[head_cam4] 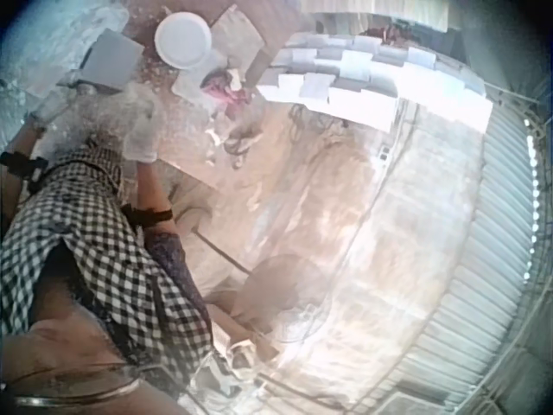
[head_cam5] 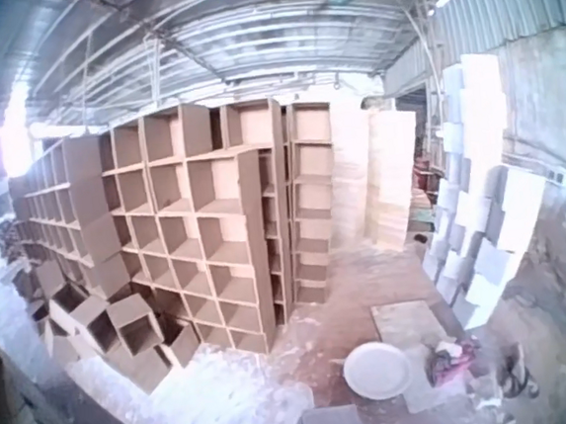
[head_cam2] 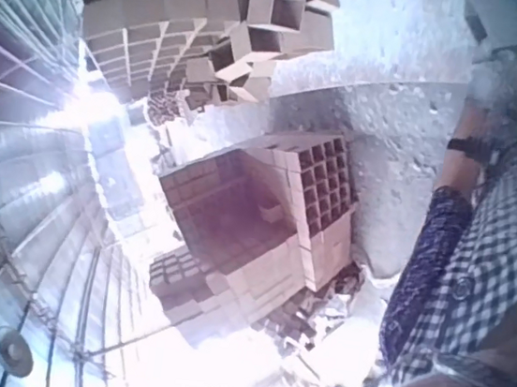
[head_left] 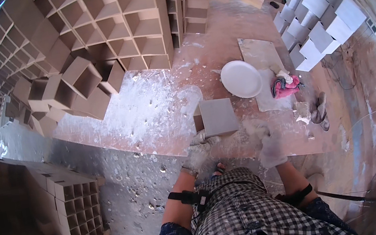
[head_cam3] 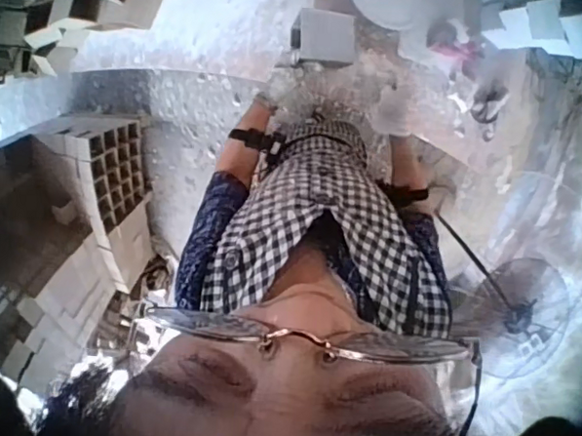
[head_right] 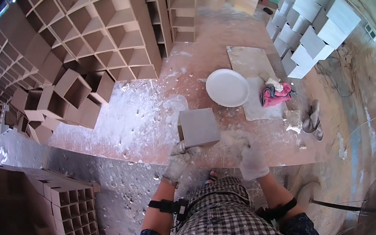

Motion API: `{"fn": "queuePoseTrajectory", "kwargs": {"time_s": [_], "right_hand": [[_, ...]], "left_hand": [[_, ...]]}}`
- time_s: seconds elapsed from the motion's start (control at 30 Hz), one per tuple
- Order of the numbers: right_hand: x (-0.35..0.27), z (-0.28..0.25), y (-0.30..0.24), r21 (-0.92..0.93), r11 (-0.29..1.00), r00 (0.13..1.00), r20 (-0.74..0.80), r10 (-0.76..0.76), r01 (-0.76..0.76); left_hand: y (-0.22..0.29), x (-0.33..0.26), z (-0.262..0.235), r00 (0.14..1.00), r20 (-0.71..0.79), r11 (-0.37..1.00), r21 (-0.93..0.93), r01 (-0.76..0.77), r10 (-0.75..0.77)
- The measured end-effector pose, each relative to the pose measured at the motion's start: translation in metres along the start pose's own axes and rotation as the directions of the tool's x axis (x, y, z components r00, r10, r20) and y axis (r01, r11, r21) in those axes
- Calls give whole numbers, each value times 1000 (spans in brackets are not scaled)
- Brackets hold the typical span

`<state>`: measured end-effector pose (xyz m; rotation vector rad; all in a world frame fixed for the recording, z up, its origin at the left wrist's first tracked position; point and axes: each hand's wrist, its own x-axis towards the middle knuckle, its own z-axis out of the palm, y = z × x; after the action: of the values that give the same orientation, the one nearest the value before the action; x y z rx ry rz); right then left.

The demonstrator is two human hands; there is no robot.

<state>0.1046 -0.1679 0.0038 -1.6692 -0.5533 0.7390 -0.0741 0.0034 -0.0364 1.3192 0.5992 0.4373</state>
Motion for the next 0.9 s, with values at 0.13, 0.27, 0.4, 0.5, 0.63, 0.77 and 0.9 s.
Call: {"fn": "queuePoseTrajectory", "kwargs": {"time_s": [0.13, 0.27, 0.4, 0.5, 0.63, 0.77, 0.9], "right_hand": [[31, -15, -34, 558, 825, 996, 78, 51, -86], [48, -26, -37, 790, 579, 980, 147, 136, -199], [70, -12, -43, 597, 785, 982, 177, 71, -164], [102, 1, -20, 464, 872, 981, 176, 79, -153], [141, 27, -39, 133, 983, 988, 75, -138, 127], [163, 56, -64, 139, 985, 924, 354, -144, 100], [143, 63, -57, -180, 947, 861, 486, -149, 266]], "left_hand": [[22, 24, -9, 931, 50, 869, 343, -356, 362], [61, 41, -6, 927, 217, 490, 798, -350, 307], [65, 54, 5, 937, 307, 146, 932, -331, 167], [42, 62, 12, 945, 325, -48, 945, -324, 13], [54, 53, 13, 802, 422, -82, 899, -429, 423], [52, 55, 1, 696, 492, -115, 850, -514, 523], [42, 46, -5, 826, 439, -82, 894, -440, 354]]}}
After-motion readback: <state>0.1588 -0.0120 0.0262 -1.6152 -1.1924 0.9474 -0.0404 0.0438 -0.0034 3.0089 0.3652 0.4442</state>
